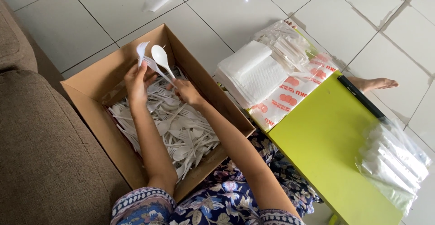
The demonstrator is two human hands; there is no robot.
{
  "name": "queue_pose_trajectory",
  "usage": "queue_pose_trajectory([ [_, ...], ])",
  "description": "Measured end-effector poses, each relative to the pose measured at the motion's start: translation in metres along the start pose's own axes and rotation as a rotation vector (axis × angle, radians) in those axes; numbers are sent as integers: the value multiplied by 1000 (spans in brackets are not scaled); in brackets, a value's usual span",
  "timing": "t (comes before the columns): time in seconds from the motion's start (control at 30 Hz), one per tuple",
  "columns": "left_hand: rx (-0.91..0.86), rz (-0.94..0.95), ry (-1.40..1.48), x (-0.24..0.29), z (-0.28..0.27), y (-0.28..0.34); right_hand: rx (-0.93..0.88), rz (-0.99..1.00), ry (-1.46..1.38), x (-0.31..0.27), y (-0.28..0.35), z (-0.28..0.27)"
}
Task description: Wrapping plastic spoons in paper napkins and placing them into plastic sleeves.
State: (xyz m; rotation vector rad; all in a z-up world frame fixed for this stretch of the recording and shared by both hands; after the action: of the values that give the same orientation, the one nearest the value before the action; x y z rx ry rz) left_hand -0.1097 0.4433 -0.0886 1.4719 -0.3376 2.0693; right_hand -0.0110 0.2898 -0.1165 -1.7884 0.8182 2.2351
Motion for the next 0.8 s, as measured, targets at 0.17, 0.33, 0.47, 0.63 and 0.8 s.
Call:
queue_pose_trajectory([
  [0.17,-56,-204,-75,-28,-26,-11,52,-37,192,7,0,-6],
  [0.33,-95,-334,-143,-4,1,12,114,-112,191,5,-4,-18],
  [0.47,-79,-276,-962,11,1,13,56,-195,164,4,-12,-18],
  [0.63,-236,-139,-579,66,43,43,-60,-161,-8,-17,13,-4],
  [0.8,-389,135,-96,39,34,18,-299,-154,-273,-44,36,15],
])
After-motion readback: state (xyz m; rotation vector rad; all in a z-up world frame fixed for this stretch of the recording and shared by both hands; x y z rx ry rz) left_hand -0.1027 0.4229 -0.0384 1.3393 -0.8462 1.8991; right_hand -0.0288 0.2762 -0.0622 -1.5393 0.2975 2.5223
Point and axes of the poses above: each hand's wrist, its own y-axis away from the middle knuckle, its own z-axis out of the palm, x = y × z, the point moved 4 cm from there along -y, towards the middle knuckle, and after that the axes turned 3 degrees about -x, right-handed, at the moved point
